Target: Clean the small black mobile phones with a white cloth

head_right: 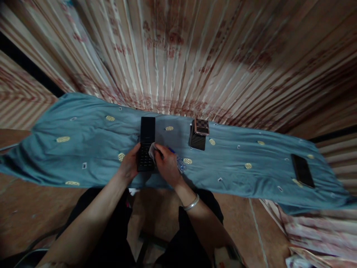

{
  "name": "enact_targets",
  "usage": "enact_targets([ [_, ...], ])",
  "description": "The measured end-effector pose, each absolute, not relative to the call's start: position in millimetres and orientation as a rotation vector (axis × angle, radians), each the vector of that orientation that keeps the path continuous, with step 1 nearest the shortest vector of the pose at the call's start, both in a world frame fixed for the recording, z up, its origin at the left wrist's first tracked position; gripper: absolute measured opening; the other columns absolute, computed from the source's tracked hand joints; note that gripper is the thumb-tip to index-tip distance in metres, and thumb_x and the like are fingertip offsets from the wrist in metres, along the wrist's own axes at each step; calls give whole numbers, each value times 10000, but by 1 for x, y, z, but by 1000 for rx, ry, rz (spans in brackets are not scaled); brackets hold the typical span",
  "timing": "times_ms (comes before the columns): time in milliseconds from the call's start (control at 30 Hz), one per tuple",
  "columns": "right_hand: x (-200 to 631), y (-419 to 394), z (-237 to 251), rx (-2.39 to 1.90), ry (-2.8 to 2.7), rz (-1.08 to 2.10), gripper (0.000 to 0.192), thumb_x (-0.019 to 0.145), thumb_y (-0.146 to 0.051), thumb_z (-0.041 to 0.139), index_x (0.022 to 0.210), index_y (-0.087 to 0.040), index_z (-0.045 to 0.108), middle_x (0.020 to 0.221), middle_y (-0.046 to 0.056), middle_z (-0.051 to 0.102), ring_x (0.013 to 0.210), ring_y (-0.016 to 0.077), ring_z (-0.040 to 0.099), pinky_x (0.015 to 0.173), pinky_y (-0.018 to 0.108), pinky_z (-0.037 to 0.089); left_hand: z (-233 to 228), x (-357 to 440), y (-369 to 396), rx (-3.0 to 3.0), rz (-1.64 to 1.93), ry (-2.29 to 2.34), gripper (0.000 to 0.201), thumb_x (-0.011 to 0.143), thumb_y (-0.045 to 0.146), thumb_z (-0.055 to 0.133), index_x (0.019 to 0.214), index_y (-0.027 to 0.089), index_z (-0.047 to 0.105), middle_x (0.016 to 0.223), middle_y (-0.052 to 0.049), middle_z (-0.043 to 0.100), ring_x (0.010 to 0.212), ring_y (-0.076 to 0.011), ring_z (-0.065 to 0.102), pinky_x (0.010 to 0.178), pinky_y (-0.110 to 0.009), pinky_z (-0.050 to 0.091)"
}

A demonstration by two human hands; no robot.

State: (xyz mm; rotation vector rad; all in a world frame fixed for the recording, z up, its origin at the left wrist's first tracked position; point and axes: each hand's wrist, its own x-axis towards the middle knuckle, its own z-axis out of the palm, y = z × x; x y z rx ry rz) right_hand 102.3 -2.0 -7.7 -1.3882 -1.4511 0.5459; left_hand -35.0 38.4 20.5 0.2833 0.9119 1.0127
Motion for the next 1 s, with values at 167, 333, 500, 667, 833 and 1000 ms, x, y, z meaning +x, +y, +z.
enact_targets([
  [167,92,-20,2,-1312,-1612,578,282,976,-225,563,1193,-229,744,1160,73,807,1065,206,775,966,360,623,32,-48,48,203,999,942,318,1023,228,444,1167,83,688,880,-104,792,803,-220,776,794,-345,644],
  [333,85,-32,5,-1272,-1693,621,284,990,-210,560,1215,-232,732,1175,71,800,1093,205,766,982,365,617,41,-57,51,180,979,890,431,1050,277,379,1307,54,643,922,-136,803,738,-209,770,735,-334,647],
  [500,87,-26,0,-1318,-1650,629,304,984,-230,554,1226,-248,736,1189,58,800,1092,193,763,985,356,612,34,-57,49,203,975,896,462,1046,289,376,1329,28,631,939,-163,806,807,-241,787,758,-352,651],
  [667,90,-12,-3,-1384,-1582,592,325,955,-218,565,1220,-261,748,1204,44,799,1114,206,757,1006,372,607,31,-52,43,237,942,900,396,1007,263,467,1279,62,673,973,-151,808,845,-257,789,808,-382,652],
  [833,89,-8,-3,-1395,-1522,588,319,945,-224,584,1208,-245,763,1213,59,800,1104,213,763,1007,364,605,37,-50,41,190,964,955,356,1019,221,435,1223,84,693,925,-118,805,816,-233,784,817,-361,645],
  [1000,86,-11,-3,-1358,-1490,699,264,937,-258,623,1143,-247,787,1149,47,819,1021,212,785,945,348,627,32,-56,45,187,965,956,330,1013,258,469,1156,85,711,839,-103,790,757,-238,773,768,-368,650],
])
